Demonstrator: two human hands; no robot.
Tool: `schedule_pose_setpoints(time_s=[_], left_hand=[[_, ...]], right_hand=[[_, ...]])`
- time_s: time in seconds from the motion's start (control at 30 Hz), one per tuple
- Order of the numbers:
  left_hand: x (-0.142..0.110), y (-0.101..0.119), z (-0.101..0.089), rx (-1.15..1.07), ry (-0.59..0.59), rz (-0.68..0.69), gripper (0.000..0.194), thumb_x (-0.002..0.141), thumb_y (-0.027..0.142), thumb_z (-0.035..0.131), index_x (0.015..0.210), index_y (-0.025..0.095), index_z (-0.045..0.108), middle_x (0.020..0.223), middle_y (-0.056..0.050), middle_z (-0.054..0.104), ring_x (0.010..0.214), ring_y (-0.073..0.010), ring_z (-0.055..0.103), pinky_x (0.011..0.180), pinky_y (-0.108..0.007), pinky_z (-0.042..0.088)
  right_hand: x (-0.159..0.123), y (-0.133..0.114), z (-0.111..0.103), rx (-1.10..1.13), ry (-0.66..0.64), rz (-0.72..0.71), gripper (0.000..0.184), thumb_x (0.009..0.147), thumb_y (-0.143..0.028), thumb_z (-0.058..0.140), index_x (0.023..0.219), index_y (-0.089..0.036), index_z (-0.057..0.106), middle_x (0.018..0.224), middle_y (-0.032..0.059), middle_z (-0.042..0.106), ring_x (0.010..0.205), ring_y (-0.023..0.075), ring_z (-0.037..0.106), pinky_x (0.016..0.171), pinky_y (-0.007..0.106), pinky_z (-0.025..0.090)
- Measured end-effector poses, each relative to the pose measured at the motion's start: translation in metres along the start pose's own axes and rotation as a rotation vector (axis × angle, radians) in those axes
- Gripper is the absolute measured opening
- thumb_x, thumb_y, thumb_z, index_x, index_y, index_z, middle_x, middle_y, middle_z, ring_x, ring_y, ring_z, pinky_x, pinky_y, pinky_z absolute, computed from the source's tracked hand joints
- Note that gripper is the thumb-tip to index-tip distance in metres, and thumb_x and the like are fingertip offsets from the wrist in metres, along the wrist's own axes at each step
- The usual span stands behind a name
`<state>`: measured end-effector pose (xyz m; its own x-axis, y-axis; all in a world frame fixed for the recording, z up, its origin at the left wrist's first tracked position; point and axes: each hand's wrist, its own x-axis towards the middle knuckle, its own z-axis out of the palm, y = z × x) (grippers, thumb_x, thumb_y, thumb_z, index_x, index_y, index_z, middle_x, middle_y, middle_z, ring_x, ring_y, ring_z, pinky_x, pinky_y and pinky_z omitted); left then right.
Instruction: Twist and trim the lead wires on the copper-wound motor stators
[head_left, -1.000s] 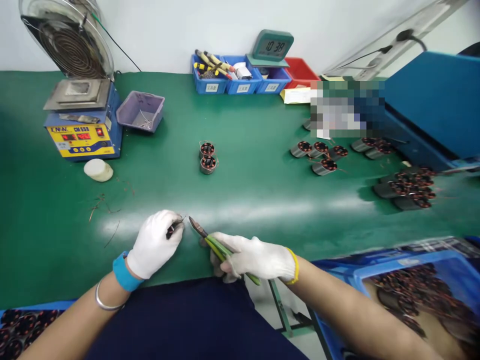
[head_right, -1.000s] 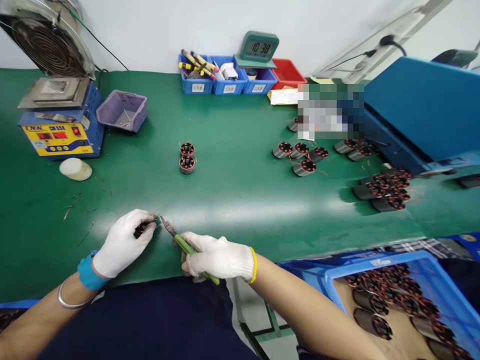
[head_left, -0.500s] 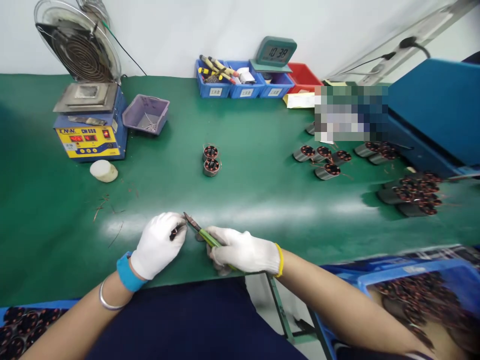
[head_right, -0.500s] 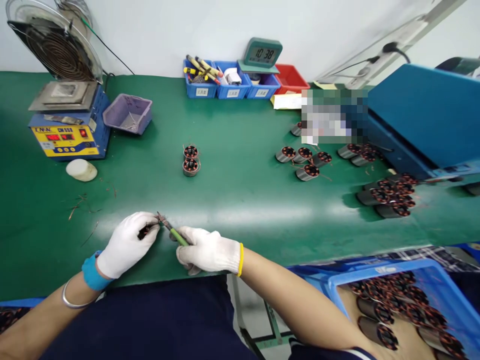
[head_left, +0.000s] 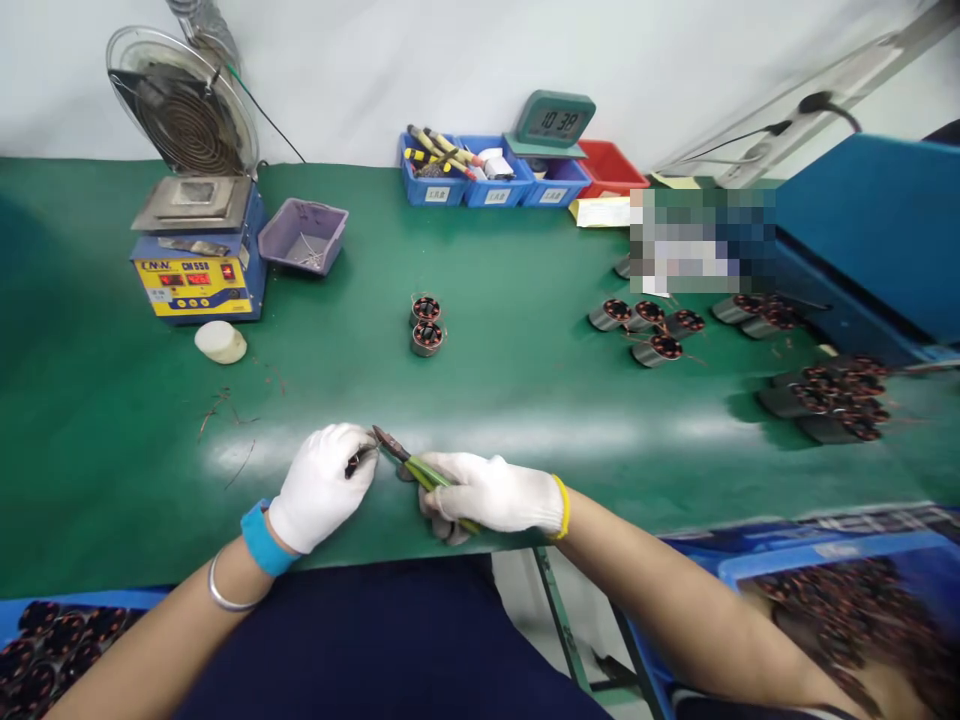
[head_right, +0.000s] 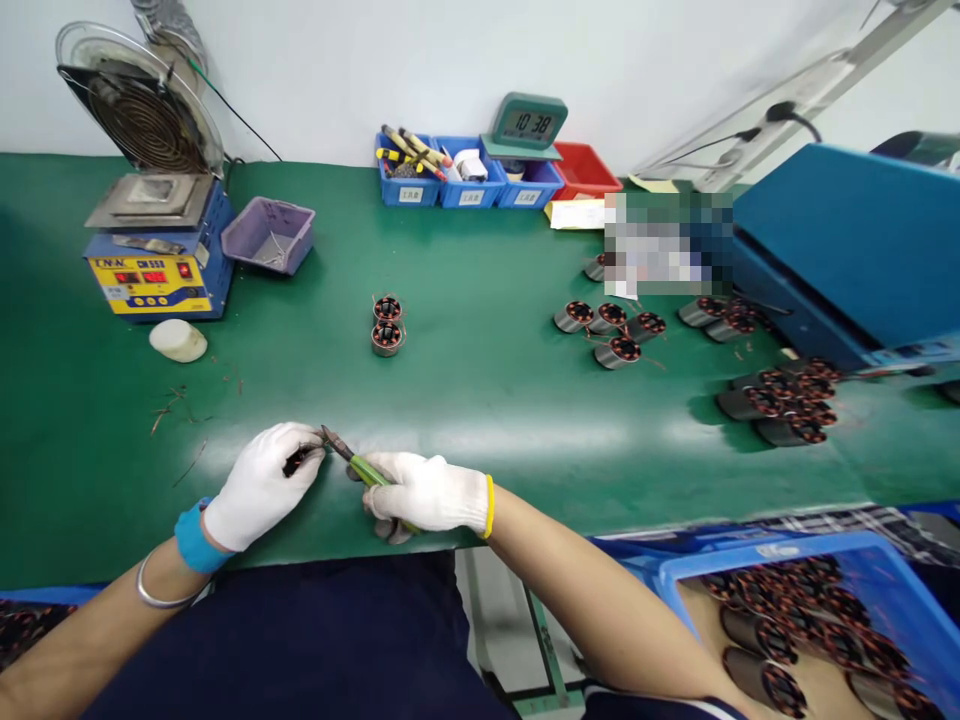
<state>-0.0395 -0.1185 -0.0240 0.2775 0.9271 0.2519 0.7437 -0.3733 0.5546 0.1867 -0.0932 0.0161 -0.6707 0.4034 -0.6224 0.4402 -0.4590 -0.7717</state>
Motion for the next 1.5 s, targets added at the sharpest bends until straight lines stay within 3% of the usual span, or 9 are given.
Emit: schedule_pose_setpoints(time_s=[0.23, 0.43, 0.77, 1.5], left_hand=[[0.0, -0.001, 0.002, 0.013, -0.012, 0.001, 0.008, 0.087, 0.019, 0.052, 0.088, 0.019, 0.059, 0.088, -0.005, 0.067, 0.082, -0.0205, 0.061, 0.077, -0.036, 0.049], [-0.001, -0.001, 0.002, 0.006, -0.011, -0.001, 0.008, 0.086, 0.017, 0.051, 0.088, 0.019, 0.059, 0.088, -0.005, 0.066, 0.081, -0.0205, 0.06, 0.076, -0.036, 0.049], [-0.001, -0.001, 0.001, 0.014, -0.035, 0.004, 0.009, 0.087, 0.018, 0.05, 0.087, 0.019, 0.059, 0.088, -0.005, 0.067, 0.081, -0.0201, 0.06, 0.076, -0.035, 0.048], [0.0, 0.0, 0.0, 0.019, -0.055, 0.002, 0.007, 0.087, 0.016, 0.052, 0.087, 0.018, 0.059, 0.089, -0.006, 0.066, 0.082, -0.0211, 0.06, 0.076, -0.036, 0.048]], right_hand=[[-0.008, -0.008, -0.001, 0.013, -0.053, 0.017, 0.043, 0.078, -0.029, 0.058, 0.118, -0.018, 0.047, 0.089, 0.0024, 0.058, 0.075, 0.0136, 0.063, 0.055, 0.022, 0.05], [-0.012, -0.009, -0.001, -0.093, -0.032, 0.045, 0.036, 0.08, -0.026, 0.055, 0.114, -0.016, 0.05, 0.086, 0.0024, 0.061, 0.069, 0.0124, 0.06, 0.056, 0.022, 0.048], [-0.009, 0.003, -0.001, 0.11, -0.026, 0.011, 0.046, 0.075, -0.027, 0.061, 0.119, -0.018, 0.048, 0.085, -0.0009, 0.054, 0.069, 0.0119, 0.061, 0.057, 0.023, 0.051], [-0.011, 0.003, -0.001, 0.008, 0.0, 0.021, 0.041, 0.075, -0.029, 0.059, 0.113, -0.018, 0.05, 0.077, -0.0015, 0.056, 0.064, 0.0128, 0.058, 0.056, 0.024, 0.048]])
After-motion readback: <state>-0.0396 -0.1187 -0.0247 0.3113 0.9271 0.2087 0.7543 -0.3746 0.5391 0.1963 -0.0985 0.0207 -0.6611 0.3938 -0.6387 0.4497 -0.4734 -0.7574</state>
